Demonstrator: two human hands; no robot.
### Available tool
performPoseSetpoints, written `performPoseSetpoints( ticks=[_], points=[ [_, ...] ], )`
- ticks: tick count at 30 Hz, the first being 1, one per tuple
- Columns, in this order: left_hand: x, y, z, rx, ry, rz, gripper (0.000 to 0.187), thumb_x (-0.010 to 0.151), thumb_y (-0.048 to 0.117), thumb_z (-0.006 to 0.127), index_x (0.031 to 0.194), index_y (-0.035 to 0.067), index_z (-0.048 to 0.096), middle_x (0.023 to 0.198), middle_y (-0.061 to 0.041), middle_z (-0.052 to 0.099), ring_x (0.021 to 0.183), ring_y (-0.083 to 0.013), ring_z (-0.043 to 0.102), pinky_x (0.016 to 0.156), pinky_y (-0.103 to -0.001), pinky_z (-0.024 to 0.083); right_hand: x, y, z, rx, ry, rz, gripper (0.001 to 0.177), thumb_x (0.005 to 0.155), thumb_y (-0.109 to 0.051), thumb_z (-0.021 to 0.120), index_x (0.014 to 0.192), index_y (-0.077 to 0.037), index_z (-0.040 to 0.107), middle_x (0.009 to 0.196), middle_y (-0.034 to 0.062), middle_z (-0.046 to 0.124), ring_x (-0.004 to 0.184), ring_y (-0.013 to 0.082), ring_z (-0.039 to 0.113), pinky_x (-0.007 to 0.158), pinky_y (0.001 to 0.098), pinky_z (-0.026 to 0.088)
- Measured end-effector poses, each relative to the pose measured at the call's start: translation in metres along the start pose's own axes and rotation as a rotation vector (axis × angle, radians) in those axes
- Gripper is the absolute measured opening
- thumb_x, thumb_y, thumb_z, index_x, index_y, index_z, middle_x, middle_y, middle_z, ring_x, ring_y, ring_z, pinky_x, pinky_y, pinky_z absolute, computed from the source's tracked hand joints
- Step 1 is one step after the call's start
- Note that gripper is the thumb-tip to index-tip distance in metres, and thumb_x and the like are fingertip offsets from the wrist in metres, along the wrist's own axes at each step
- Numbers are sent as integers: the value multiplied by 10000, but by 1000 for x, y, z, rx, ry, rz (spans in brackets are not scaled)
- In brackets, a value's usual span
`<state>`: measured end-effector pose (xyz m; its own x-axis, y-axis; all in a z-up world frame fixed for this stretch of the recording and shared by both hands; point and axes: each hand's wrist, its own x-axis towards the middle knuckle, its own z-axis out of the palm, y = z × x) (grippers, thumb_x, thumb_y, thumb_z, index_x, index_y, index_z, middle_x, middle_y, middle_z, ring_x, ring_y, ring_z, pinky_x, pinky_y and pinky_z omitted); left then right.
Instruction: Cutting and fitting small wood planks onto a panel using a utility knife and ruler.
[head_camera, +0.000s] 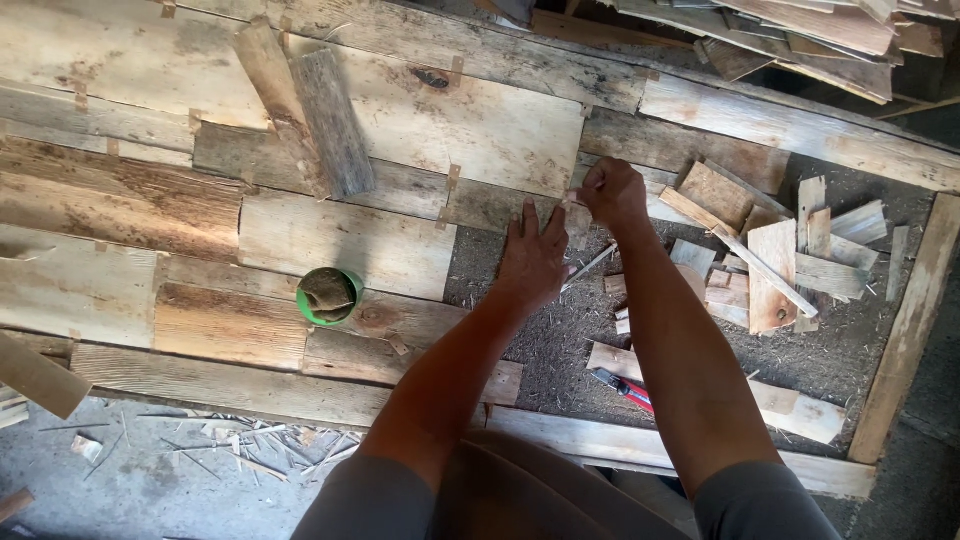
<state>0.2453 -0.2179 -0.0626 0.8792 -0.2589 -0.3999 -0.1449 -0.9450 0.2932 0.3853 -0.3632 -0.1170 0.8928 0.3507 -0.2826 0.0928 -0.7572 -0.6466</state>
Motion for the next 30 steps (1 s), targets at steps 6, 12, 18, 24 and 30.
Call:
performPoseSetpoints(
  ticks=[6,12,18,24,30],
  points=[
    [-2,0,-1,-14,-15,-12,738,978,555,559,1489,29,470,1659,-189,195,1479,-580,178,1169,-660,289,6,-8,-4,-30,-50,169,450,721,-337,969,749,-78,603,733,85,681,661,185,659,618,361,545],
    [2,-2,4,-48,-12,-2,757,964,569,566,1493,38,454,1651,-200,178,1477,-587,157,1179,-660,262,1,-27,-1,-160,15,158,493,713,-347,990,729,-65,586,734,105,638,627,227,618,582,411,526],
    [-2,-2,-2,-41,-37,3,755,974,558,570,1510,42,445,1670,-195,166,1489,-582,146,1187,-661,255,0,2,10,-112,97,48,498,696,-348,1000,740,-53,601,818,104,641,686,228,634,615,409,531],
    [-3,-2,-9,-73,-64,-1,794,959,573,586,1508,22,425,1668,-204,133,1489,-587,116,1194,-652,229,-1,-14,-3,-122,-40,106,537,660,-377,1002,775,-56,587,798,106,622,696,256,614,637,412,519],
    [-3,-3,12,-100,15,-18,898,900,578,657,1518,-17,393,1620,-256,180,1493,-555,132,1205,-634,221,-19,-13,8,-240,111,-139,500,754,-323,968,902,-79,557,952,135,550,769,303,568,660,459,491]
  ],
)
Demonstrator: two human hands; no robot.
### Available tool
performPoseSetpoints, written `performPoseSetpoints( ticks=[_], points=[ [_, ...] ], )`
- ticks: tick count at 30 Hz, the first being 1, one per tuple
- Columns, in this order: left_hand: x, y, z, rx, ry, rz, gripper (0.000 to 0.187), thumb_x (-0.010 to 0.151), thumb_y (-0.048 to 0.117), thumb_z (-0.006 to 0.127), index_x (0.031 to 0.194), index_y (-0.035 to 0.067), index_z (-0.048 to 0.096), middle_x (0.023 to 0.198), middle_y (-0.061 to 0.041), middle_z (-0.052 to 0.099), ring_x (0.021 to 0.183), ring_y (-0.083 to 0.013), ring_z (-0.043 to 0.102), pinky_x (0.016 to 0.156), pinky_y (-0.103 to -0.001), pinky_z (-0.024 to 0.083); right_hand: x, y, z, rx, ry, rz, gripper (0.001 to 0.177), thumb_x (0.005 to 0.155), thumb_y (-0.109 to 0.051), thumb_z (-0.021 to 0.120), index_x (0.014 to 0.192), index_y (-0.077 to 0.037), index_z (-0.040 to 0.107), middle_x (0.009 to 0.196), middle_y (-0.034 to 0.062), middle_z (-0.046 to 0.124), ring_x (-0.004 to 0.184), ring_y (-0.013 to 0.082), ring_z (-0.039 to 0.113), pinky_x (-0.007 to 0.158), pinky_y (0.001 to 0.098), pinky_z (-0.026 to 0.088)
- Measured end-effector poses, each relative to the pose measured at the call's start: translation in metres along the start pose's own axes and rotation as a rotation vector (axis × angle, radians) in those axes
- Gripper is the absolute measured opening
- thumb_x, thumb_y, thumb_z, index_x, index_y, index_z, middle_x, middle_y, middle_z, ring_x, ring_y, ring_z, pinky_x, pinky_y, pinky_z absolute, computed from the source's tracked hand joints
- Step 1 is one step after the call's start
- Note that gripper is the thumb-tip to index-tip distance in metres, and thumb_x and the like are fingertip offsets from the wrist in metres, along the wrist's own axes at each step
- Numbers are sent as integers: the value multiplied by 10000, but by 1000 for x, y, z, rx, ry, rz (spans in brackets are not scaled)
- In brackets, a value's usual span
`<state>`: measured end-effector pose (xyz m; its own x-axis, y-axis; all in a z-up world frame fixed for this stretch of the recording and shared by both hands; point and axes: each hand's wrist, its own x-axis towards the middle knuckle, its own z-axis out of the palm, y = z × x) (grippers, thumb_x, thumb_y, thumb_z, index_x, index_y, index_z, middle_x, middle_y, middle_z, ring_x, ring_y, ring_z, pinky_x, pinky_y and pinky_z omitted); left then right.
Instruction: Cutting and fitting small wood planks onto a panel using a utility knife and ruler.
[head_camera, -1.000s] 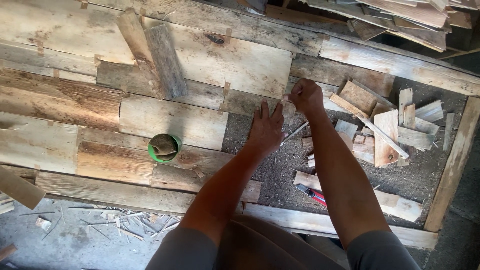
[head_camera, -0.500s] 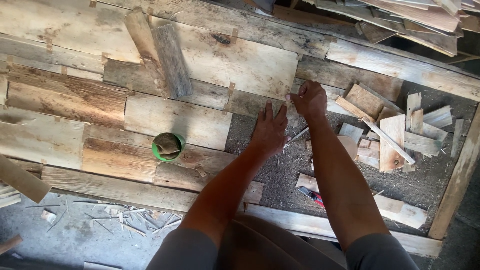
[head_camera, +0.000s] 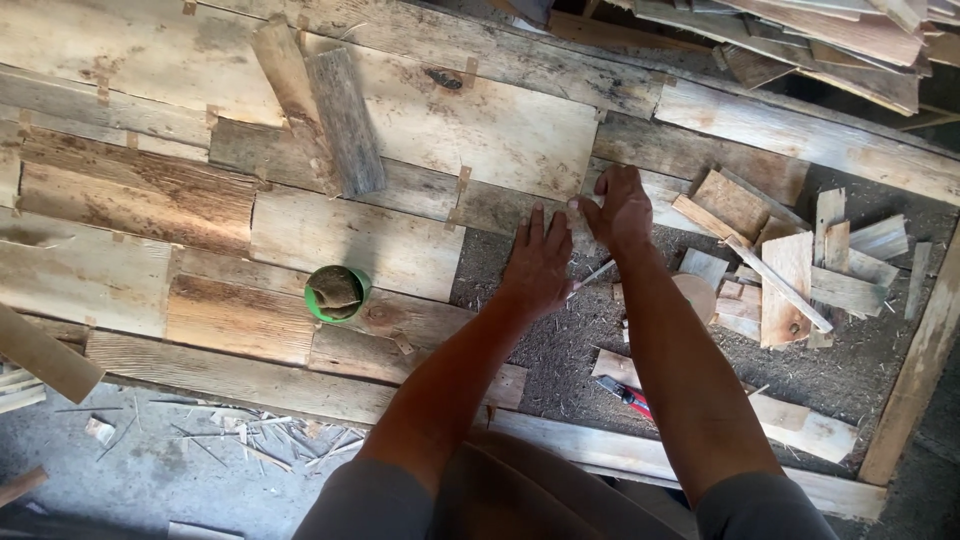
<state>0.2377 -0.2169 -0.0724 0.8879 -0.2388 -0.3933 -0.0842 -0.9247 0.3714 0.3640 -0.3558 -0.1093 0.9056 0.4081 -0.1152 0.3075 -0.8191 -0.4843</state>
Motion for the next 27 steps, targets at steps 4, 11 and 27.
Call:
performPoseSetpoints(
  ticks=[4,11,27],
  points=[
    [-5,-1,-8,8,23,2,924,887,582,674,1515,-34,391,1597,-266,220,1493,-546,156,1201,-629,241,-3,-4,-4,13,-5,8,508,793,-299,941,971,-57,532,979,147,538,801,324,552,679,470,488],
    [-1,-7,0,-24,80,35,865,882,515,709,1477,-46,427,1575,-257,269,1485,-543,204,1184,-612,298,5,17,-6,220,-133,133,489,808,-333,937,879,-79,525,939,77,542,784,257,577,690,423,513],
    [0,4,-11,87,14,38,750,936,545,595,1465,24,485,1643,-219,183,1449,-598,198,1138,-674,308,24,6,-5,1,-155,181,524,764,-427,944,757,-41,591,742,141,630,672,303,619,621,456,501]
  ],
)
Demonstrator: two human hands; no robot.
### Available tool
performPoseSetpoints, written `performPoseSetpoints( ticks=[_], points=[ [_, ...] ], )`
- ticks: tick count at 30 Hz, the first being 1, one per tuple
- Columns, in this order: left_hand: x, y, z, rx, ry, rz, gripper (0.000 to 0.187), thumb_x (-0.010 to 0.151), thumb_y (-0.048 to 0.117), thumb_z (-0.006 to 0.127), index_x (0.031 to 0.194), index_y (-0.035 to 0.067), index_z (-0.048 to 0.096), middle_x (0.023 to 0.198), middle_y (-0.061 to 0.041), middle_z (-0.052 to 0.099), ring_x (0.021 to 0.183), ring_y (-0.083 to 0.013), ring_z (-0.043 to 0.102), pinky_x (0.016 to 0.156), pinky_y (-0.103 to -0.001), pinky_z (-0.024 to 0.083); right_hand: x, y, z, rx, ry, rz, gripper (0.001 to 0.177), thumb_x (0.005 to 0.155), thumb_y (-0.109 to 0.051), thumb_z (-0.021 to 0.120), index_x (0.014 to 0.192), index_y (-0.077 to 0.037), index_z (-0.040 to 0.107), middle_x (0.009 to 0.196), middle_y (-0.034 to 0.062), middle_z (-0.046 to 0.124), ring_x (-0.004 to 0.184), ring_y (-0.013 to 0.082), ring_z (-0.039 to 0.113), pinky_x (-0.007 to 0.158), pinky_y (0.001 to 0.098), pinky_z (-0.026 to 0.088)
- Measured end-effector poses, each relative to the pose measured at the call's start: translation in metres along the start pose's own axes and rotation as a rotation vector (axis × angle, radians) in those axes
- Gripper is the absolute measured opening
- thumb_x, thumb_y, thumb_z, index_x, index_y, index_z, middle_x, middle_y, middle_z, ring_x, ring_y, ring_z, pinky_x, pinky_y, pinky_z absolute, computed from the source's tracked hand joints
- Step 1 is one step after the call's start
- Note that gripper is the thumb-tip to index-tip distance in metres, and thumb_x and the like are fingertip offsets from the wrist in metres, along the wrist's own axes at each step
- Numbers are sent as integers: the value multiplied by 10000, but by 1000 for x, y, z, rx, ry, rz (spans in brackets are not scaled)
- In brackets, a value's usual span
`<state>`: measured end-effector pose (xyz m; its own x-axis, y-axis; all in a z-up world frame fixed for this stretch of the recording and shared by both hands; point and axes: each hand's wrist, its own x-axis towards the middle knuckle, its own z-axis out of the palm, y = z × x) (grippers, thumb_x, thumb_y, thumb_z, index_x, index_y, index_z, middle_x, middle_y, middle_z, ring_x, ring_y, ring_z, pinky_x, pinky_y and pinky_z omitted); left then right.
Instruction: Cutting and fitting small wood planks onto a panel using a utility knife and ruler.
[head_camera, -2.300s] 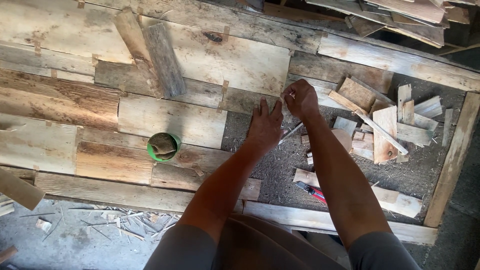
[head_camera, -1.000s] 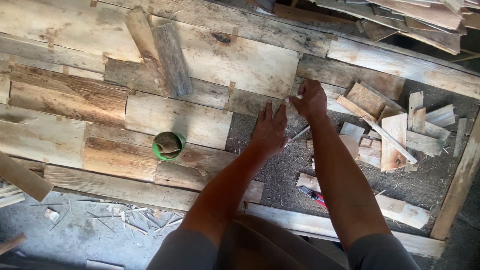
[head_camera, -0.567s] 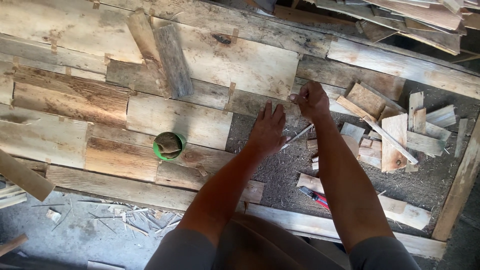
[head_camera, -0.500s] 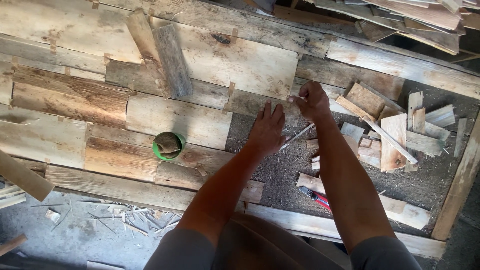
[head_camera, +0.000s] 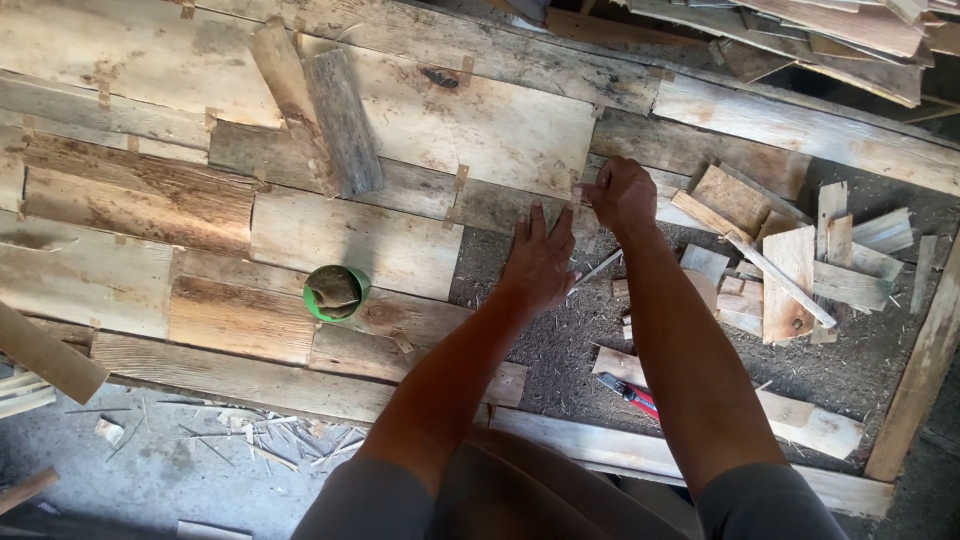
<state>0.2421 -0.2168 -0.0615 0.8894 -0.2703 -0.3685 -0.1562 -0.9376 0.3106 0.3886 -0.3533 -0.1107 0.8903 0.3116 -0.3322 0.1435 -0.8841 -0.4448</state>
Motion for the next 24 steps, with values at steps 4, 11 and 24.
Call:
performPoseSetpoints(
  ticks=[4,11,24],
  points=[
    [0,-1,-1,1,-4,0,748,938,542,601,1464,22,492,1654,-221,183,1458,-593,196,1151,-670,300,-1,12,7,24,73,-55,518,737,-421,953,737,-56,585,773,142,623,677,291,620,601,448,500],
    [-4,-7,9,-145,93,-38,858,864,483,708,1478,-45,426,1579,-259,282,1495,-534,220,1204,-610,289,-25,-1,0,112,146,-294,567,685,-327,985,890,-85,515,871,90,485,740,287,511,647,439,467],
    [-51,-21,35,-360,382,71,795,907,461,697,1443,-71,445,1536,-340,381,1460,-511,313,1206,-593,290,-6,64,28,248,160,-399,85,1067,-118,564,1054,-49,611,1032,160,637,969,312,644,851,411,525]
  ],
)
